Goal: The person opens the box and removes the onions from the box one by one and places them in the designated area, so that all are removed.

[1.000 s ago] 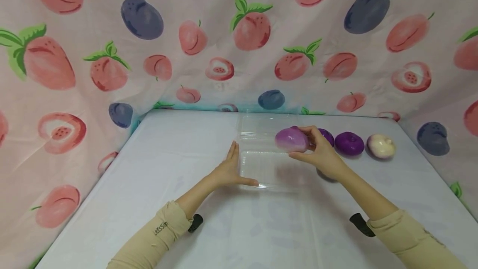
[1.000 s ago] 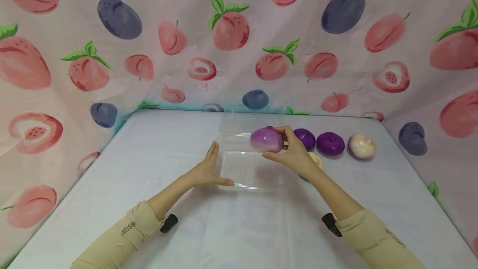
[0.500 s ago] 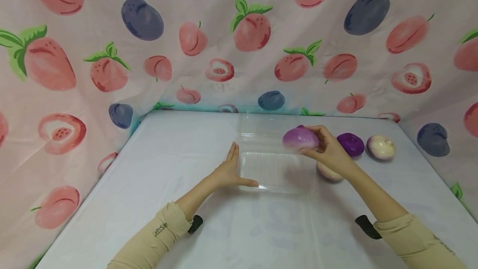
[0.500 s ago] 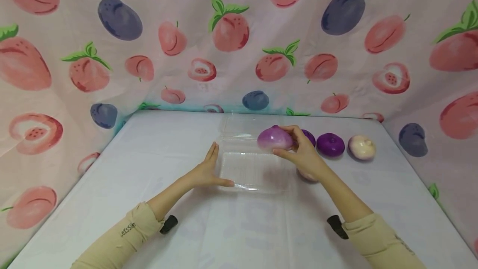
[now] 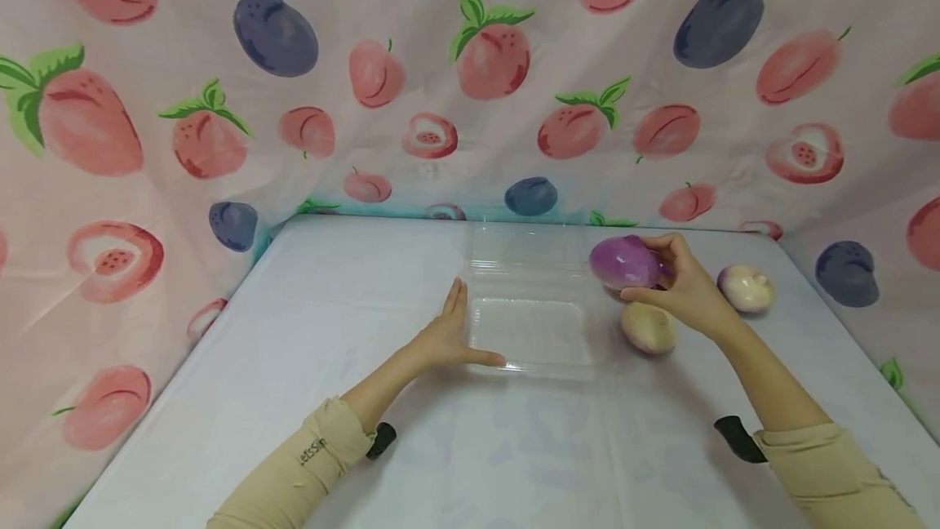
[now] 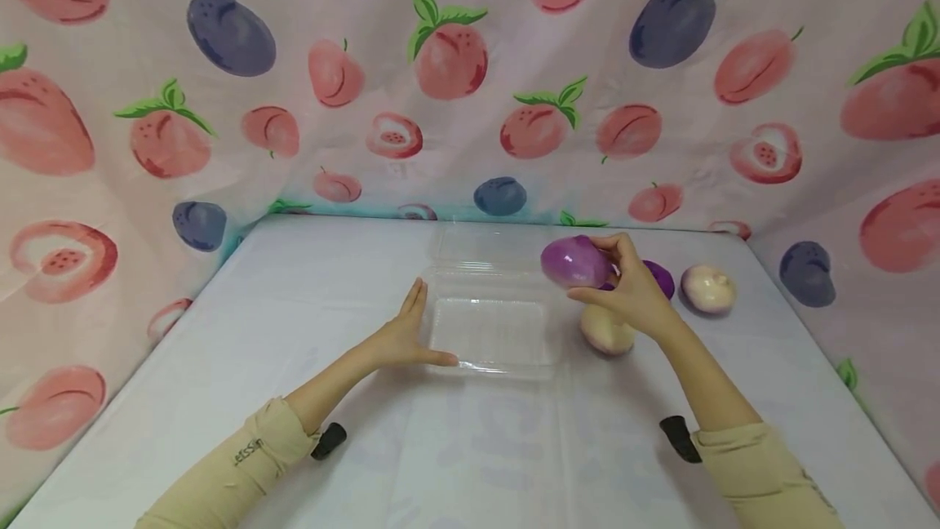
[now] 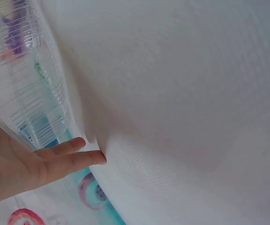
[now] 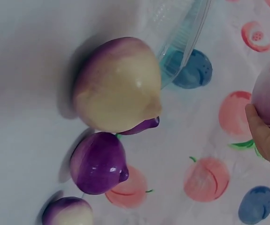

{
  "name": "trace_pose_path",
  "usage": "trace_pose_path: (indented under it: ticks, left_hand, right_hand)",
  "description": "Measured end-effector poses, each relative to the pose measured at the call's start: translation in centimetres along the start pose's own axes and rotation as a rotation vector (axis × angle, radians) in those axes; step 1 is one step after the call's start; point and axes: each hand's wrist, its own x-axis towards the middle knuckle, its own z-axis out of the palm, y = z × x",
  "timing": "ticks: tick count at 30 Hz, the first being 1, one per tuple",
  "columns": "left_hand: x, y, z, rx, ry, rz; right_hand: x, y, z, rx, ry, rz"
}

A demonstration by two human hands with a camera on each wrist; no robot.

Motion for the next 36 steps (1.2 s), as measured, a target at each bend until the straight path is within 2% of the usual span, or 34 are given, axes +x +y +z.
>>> trace_pose_path:
  ticks: [6,11,20,22,27,32,36]
  left_hand:
    - [0.0,0.0,0.0,0.008,0.000,0.000]
    - [0.0,0.0,0.0,0.006,-0.002,0.001]
    - [-0.1,0.0,-0.1,0.010,0.000,-0.009]
    - [-0.1,0.0,-0.1,0.009,-0.002,-0.009]
    - [-0.1,0.0,0.0,0.017,-0.001,-0.017]
    - [-0.1,0.0,0.0,0.022,-0.003,-0.011]
    - [0.0,0.0,0.0,0.017,-0.003,-0.006]
  right_hand:
    - [-0.5,1.0,-1.1,0.004,0.021,-0.091]
    - [-1.2,2.1,-2.3,-0.060,0.050,-0.127]
    - [-2.1,4.0,-3.6,-0.125,0.106,-0.080]
    - [-2.4,4.5,-4.0,-0.138,0.111,-0.048]
    - [-2.9,5.3,-4.8,-0.179,0.095,0.023]
    - [-3.2,5.9,-5.4,-0.213,0.081,0.004]
    - [-3.6,6.5,-6.0,-0.267,0.088,0.048]
